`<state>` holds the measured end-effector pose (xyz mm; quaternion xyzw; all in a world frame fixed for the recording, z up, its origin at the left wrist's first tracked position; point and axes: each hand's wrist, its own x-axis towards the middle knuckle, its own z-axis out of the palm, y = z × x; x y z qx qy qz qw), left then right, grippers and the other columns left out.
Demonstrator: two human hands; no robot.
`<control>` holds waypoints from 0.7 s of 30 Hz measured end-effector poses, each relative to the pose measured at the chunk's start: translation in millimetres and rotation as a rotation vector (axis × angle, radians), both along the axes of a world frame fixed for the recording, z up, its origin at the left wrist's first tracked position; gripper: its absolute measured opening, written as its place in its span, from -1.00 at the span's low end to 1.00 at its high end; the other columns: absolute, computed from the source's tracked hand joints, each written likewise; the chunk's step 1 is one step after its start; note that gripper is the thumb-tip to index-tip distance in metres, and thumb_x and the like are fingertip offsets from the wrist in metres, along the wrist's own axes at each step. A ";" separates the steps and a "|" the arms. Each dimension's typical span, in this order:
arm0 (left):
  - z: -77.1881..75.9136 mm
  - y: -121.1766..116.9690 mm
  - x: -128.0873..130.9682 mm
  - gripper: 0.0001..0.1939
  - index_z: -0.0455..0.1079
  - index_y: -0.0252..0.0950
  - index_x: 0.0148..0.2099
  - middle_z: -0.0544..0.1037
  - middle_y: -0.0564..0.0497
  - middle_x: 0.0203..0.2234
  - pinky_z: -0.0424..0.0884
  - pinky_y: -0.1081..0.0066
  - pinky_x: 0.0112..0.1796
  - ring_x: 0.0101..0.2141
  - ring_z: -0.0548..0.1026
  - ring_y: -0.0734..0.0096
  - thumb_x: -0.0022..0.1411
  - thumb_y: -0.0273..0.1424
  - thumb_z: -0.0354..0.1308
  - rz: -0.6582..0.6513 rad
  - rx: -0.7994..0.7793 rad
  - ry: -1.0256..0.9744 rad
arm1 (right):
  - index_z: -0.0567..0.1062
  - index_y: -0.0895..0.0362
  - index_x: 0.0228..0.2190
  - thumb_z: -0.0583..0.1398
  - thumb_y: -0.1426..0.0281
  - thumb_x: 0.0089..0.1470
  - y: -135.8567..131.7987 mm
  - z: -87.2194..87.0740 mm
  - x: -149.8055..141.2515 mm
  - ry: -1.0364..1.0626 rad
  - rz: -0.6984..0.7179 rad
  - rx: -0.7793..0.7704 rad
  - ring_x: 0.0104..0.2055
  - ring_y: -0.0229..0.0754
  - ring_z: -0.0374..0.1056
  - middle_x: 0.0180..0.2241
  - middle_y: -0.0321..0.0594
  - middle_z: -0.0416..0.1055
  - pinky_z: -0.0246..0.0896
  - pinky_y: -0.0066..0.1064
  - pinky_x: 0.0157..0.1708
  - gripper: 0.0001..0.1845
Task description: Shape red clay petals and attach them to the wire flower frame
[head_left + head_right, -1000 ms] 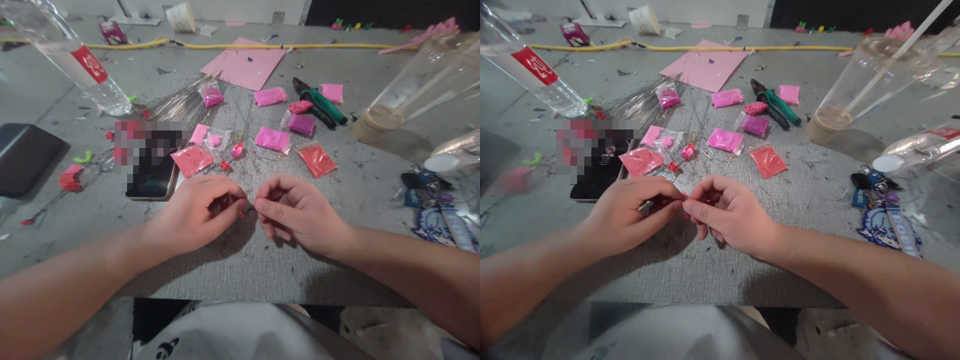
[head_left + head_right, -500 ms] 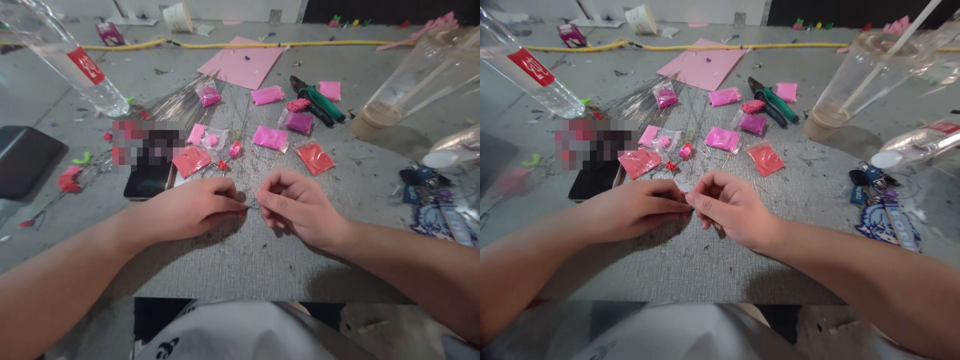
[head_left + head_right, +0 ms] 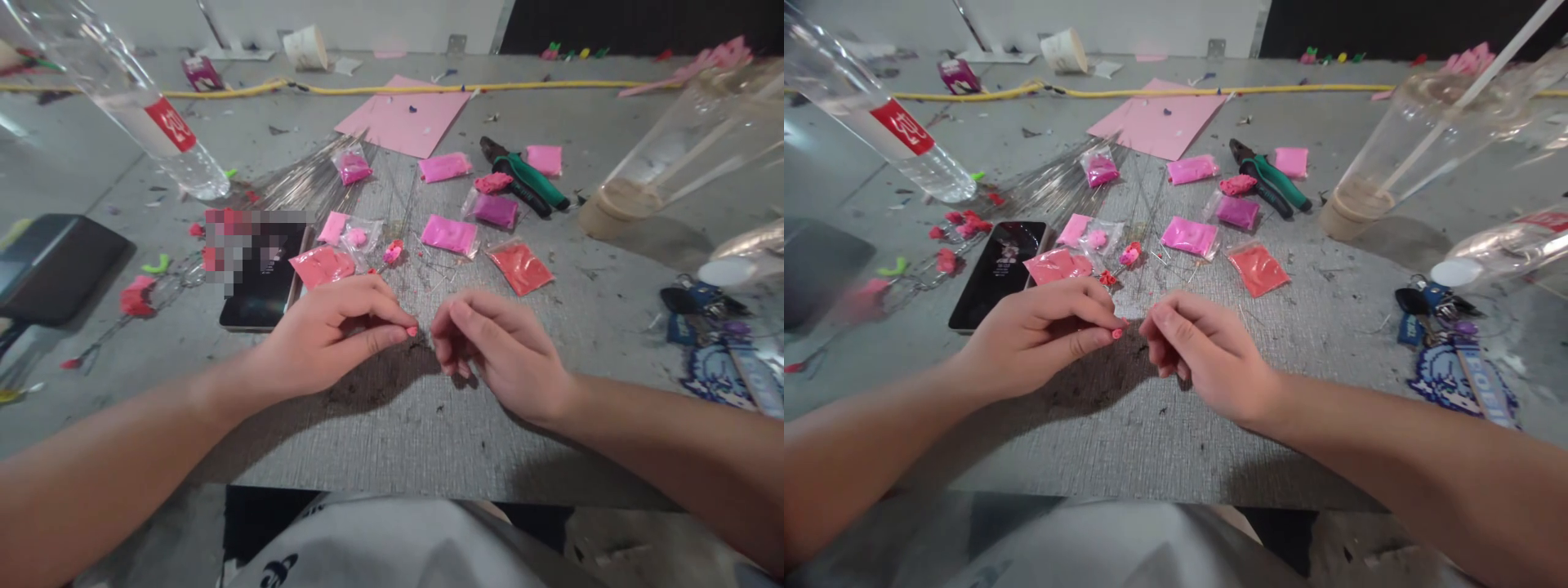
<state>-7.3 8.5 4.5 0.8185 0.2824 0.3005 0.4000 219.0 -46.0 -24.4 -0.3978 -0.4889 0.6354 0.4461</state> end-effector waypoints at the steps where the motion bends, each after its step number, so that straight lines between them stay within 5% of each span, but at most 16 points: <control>1: -0.1 -4.6 2.8 -0.92 0.59 -0.22 -0.18 0.58 0.02 -0.35 0.44 0.42 -0.25 -0.30 0.52 0.41 0.34 -0.44 0.26 0.017 -0.046 -0.068 | 0.49 0.13 -0.30 0.12 0.13 0.39 -2.0 -0.2 -0.8 -0.035 0.016 0.064 -0.52 -0.35 0.33 -0.49 -0.32 0.42 0.18 -0.54 -0.60 -0.64; 8: -6.9 -39.1 19.2 -0.93 0.58 -0.22 -0.21 0.57 0.02 -0.36 0.47 0.43 -0.36 -0.39 0.50 0.46 0.36 -0.41 0.27 0.126 -0.526 -0.401 | 0.46 0.13 -0.33 0.01 0.29 0.45 -10.2 6.7 -3.3 -0.299 0.042 0.583 -0.47 -0.31 0.27 -0.47 -0.27 0.39 0.21 -0.45 -0.49 -0.65; 14: -4.8 -48.3 19.0 -0.90 0.60 -0.17 -0.18 0.54 0.03 -0.36 0.48 0.44 -0.33 -0.34 0.51 0.45 0.35 -0.46 0.27 0.160 -0.421 -0.412 | 0.40 0.12 -0.28 0.00 0.42 0.42 -11.6 11.0 -7.5 -0.367 0.049 0.765 -0.44 -0.30 0.24 -0.45 -0.29 0.34 0.20 -0.45 -0.44 -0.77; 21: -3.5 -49.2 19.2 -0.87 0.61 -0.16 -0.17 0.54 0.05 -0.35 0.46 0.47 -0.35 -0.35 0.50 0.49 0.34 -0.49 0.27 0.167 -0.383 -0.400 | 0.36 0.08 -0.28 0.06 0.44 0.40 -12.8 12.1 -12.4 -0.413 0.003 0.798 -0.45 -0.30 0.25 -0.47 -0.34 0.33 0.23 -0.47 -0.45 -0.84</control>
